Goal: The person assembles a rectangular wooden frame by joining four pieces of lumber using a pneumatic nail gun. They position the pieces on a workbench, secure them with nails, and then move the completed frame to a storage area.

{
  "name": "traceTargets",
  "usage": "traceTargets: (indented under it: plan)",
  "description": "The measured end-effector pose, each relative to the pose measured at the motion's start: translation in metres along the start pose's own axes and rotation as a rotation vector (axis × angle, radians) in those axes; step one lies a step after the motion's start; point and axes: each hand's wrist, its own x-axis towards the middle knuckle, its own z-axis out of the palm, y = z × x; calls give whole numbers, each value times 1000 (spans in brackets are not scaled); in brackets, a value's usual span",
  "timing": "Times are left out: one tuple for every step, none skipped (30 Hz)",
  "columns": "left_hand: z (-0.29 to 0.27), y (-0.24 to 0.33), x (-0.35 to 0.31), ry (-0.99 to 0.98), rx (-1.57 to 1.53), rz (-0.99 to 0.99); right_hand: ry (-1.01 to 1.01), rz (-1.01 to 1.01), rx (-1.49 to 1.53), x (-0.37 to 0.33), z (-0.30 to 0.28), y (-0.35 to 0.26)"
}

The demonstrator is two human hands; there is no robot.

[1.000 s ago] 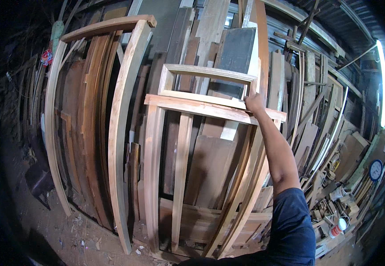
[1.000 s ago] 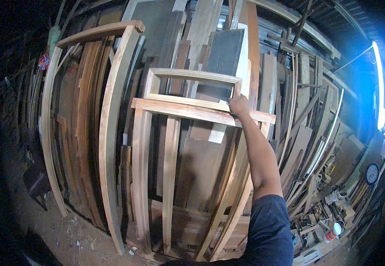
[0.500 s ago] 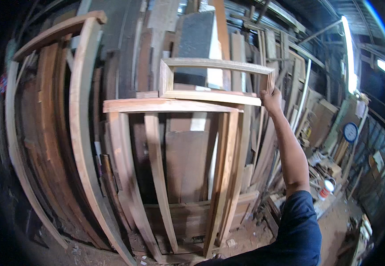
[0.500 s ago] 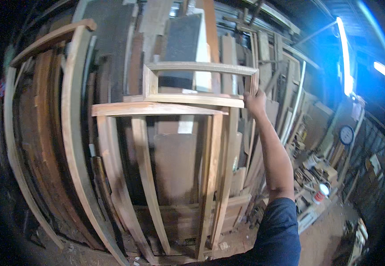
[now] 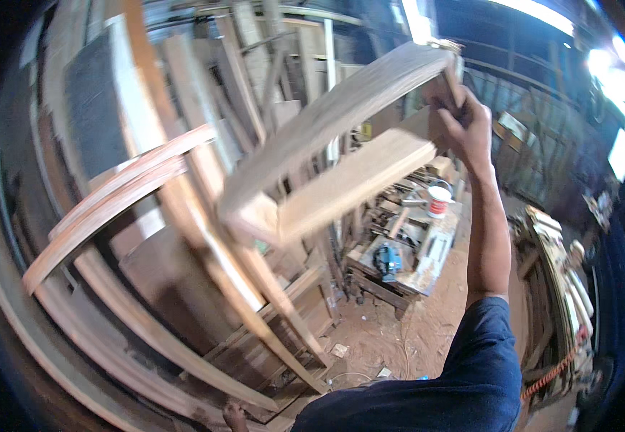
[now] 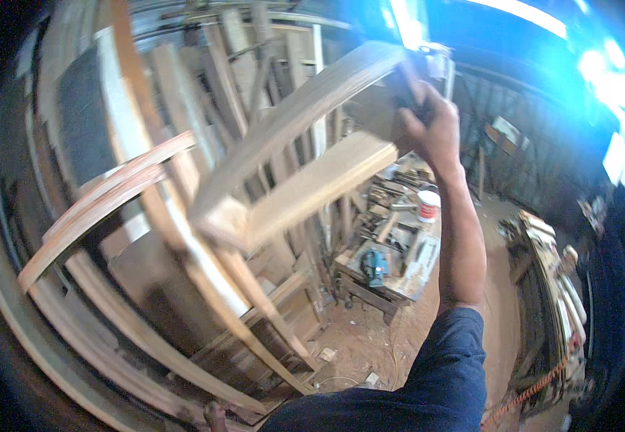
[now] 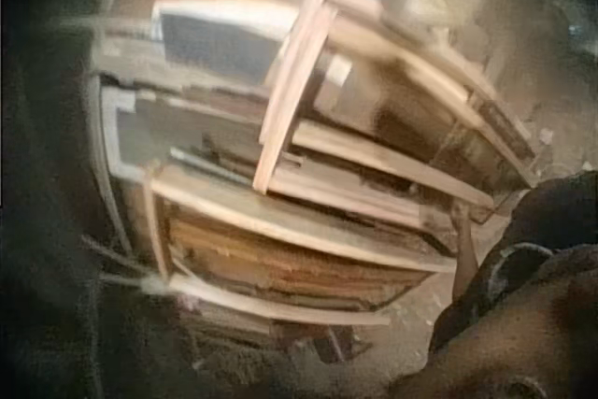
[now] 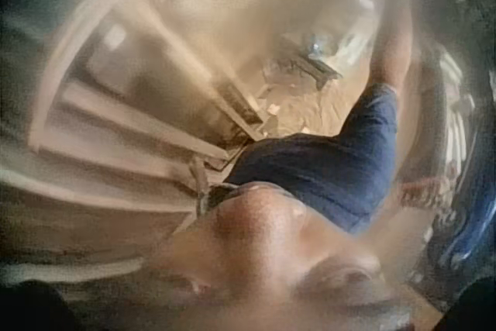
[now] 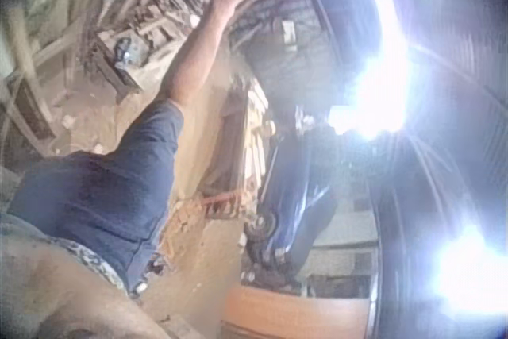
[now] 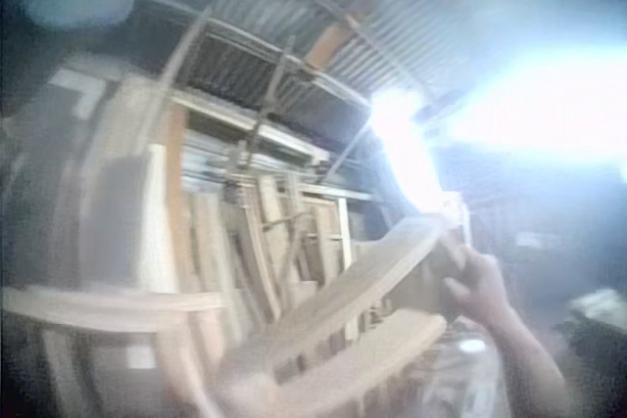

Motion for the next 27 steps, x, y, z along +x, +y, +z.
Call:
traceTargets:
  plan:
    - [24, 22, 18, -10, -29, 132, -72, -5, -48, -8, -17, 19]
    - [59, 50, 22, -31, -69, 247, -112, -49, -180, -21, -32, 26]
    - [97, 79, 17, -78, -118, 351, -179, -69, -217, -33, -43, 31]
    - [158, 123, -22, -159, -182, 429, -259, -177, -333, -48, -62, 56]
    - [202, 174, -64, -219, -251, 516, -312, -222, -401, -64, -69, 62]
    - [234, 199, -80, -201, -207, 592, -301, -322, -430, -77, -68, 73]
    - [271, 220, -91, -195, -169, 665, -347, -359, -453, -88, -71, 81]
    - [317, 240, -129, -403, -122, 766, -402, -403, -493, -97, -80, 95]
    - [364, 251, -174, -622, -81, 859, -490, -361, -523, -107, -93, 115]
    - [408, 252, -204, -770, -96, 962, -573, -319, -540, -115, -102, 135]
    - [449, 249, -238, -967, -88, 1034, -563, -314, -561, -121, -113, 155]
    - [497, 250, -274, -970, 126, 1358, -545, -274, -552, -125, -125, 171]
    - [533, 245, -312, -1075, 166, 1249, -521, -233, -542, -129, -139, 184]
    - [566, 240, -347, -1178, 200, 1140, -495, -196, -537, -129, -154, 197]
    - [598, 232, -363, -1252, 223, 1151, -474, -144, -531, -129, -166, 208]
    - [626, 221, -372, -1327, 247, 1155, -473, -59, -487, -129, -178, 215]
    - [645, 216, -382, -1373, 250, 1134, -466, 27, -438, -129, -188, 223]
    - [663, 211, -388, -1418, 252, 1112, -457, 112, -388, -131, -193, 233]
    - [677, 206, -391, -1456, 171, 1089, -400, 147, -343, -137, -197, 244]
    - [690, 203, -396, -1492, 89, 1065, -374, 154, -359, -141, -200, 258]
    - [699, 202, -395, -1466, 96, 1111, -347, 161, -375, -145, -202, 272]
    - [711, 206, -395, -1439, 103, 1157, -321, 167, -389, -148, -201, 286]
    - [724, 206, -396, -1446, 99, 1108, -301, 219, -405, -151, -198, 300]
    - [740, 209, -397, -1451, 96, 1060, -340, 253, -482, -156, -200, 320]
    - [757, 208, -398, -1463, 98, 1005, -321, 361, -533, -160, -198, 332]
    - [773, 207, -395, -1437, 161, 967, -307, 474, -570, -170, -191, 345]
    - [791, 206, -394, -1411, 225, 931, -353, 488, -656, -181, -194, 359]
